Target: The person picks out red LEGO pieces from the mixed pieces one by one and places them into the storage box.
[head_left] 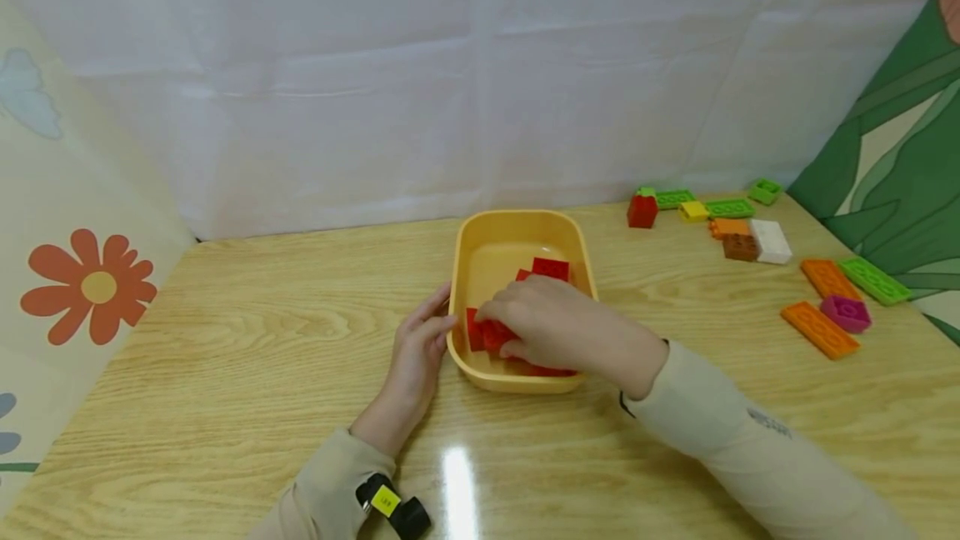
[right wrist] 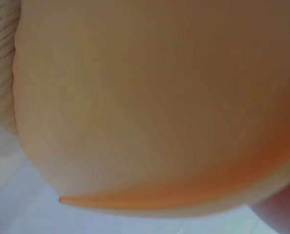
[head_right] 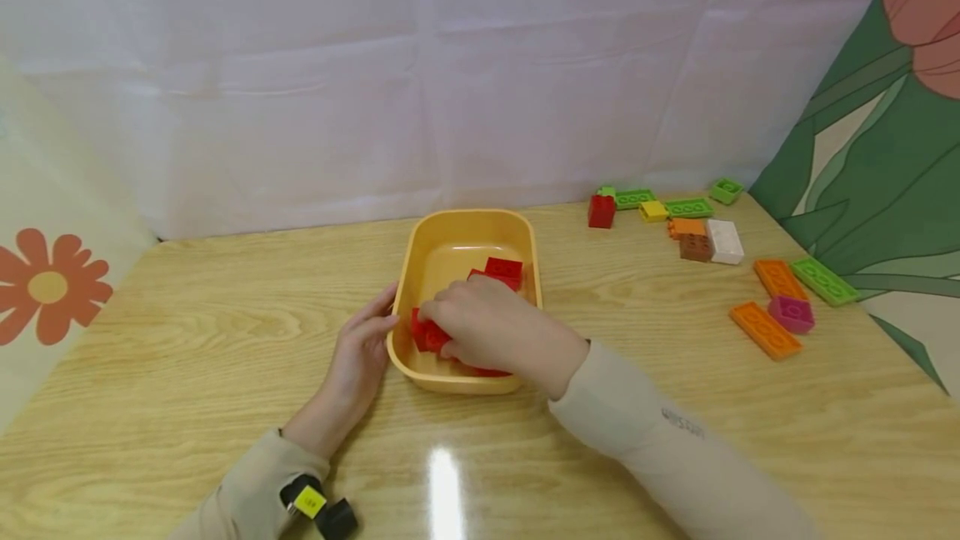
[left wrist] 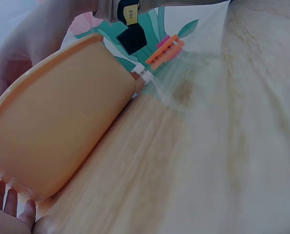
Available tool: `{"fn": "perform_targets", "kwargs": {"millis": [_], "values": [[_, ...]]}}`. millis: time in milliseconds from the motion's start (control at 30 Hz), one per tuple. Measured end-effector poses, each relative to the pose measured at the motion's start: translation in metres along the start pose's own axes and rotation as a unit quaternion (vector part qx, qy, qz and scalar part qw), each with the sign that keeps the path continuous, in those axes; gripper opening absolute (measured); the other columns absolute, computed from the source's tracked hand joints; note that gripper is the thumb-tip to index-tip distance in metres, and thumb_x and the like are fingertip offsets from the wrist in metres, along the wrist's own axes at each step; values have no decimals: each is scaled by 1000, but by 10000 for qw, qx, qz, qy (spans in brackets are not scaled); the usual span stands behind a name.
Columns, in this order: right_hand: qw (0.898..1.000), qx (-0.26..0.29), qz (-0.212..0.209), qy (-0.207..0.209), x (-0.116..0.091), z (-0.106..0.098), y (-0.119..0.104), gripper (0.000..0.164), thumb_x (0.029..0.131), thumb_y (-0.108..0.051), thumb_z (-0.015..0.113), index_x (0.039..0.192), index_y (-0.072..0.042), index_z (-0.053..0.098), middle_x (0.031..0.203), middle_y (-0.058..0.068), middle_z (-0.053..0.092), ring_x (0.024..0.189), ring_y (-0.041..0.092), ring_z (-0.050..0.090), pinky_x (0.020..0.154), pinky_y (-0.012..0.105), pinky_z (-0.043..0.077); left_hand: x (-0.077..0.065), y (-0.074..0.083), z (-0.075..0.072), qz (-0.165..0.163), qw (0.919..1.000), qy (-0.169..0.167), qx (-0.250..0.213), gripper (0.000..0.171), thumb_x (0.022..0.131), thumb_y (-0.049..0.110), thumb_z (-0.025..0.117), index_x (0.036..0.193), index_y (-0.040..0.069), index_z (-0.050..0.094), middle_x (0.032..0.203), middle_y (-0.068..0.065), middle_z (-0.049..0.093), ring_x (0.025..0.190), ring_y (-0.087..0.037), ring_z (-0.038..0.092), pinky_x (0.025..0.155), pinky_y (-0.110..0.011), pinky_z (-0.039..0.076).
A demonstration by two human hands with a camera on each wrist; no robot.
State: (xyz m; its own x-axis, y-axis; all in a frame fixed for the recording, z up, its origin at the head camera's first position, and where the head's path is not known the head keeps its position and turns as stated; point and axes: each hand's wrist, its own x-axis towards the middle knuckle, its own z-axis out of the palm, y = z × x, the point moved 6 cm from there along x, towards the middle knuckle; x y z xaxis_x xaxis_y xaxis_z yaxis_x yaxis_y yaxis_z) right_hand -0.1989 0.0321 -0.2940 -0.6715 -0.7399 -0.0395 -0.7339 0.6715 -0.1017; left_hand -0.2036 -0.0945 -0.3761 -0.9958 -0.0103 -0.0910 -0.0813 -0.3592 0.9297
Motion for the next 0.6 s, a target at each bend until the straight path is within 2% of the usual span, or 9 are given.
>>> {"fn": "perform_targets", "kwargs": {"millis": [233, 600], "values": [[9999, -118, -29, -16, 0, 0, -1, 45, 75, -30, 74, 116, -15, 65, 108, 3, 73, 96, 20, 61, 94, 42, 52, 1, 0, 0, 37, 10000, -47, 21, 52, 85, 1, 46, 137, -2, 46, 141, -24, 46, 113, -14, 53, 87, -14, 47], [10000, -71, -33, -38, -1, -1, -1, 45, 75, -33, 73, 116, -15, 65, 108, 3, 72, 96, 20, 61, 95, 42, 52, 0, -1, 0, 1, 10000, 0, -17, 52, 85, 1, 47, 137, -2, 46, 141, -22, 47, 109, -10, 55, 86, -13, 47]]}}
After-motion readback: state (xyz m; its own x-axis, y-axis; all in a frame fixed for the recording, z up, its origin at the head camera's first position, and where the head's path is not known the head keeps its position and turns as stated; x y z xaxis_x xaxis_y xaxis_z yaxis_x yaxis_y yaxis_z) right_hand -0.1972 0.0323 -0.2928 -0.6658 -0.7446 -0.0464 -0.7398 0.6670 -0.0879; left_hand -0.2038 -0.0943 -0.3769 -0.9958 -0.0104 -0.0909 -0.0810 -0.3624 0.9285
